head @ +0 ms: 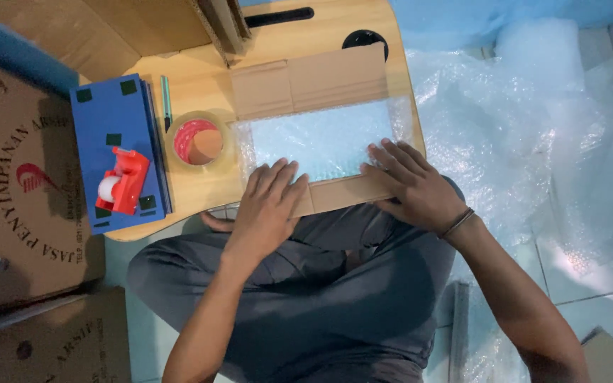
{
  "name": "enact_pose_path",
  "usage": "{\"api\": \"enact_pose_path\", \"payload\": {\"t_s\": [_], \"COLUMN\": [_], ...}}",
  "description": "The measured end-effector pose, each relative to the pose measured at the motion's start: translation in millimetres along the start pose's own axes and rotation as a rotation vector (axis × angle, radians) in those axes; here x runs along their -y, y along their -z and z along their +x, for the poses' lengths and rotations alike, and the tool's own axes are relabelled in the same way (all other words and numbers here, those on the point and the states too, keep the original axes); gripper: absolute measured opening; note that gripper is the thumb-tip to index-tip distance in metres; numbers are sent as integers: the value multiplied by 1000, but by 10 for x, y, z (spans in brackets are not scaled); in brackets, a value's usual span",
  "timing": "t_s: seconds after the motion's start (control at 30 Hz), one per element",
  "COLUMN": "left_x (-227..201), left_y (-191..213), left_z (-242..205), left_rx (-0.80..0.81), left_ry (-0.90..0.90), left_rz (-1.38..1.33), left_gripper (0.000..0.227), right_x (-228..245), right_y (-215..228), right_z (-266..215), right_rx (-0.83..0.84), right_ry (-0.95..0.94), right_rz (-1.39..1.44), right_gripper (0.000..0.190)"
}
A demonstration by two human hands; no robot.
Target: Wrapping a blue rectangular object in bubble wrap and preparing a cardboard box for shipping using tape.
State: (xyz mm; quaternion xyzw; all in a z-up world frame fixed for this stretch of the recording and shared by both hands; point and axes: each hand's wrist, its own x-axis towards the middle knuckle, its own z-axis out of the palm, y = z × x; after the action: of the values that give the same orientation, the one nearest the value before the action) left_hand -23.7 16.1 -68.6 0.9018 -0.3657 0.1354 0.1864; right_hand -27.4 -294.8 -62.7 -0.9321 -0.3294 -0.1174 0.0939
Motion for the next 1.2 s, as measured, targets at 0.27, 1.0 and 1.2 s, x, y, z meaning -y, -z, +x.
{"api": "enact_pose_path", "payload": {"t_s": [0.27, 1.0, 1.2], "left_x": [120, 384, 403], "left_y": [26, -69, 183], "left_z": [30, 6, 101], "left_rx": [-89, -145, -57], "left_ry": [-64, 9, 12], "left_rz": [-10, 100, -33], "left_gripper": [44, 47, 40], "right_x": [3, -157, -117], "right_y": [95, -72, 107], "right_z": [52, 119, 192], "right_rx": [19, 177, 73], "right_ry": [-25, 39, 22], "right_rz": [101, 3, 153], "right_gripper": [44, 86, 52]}}
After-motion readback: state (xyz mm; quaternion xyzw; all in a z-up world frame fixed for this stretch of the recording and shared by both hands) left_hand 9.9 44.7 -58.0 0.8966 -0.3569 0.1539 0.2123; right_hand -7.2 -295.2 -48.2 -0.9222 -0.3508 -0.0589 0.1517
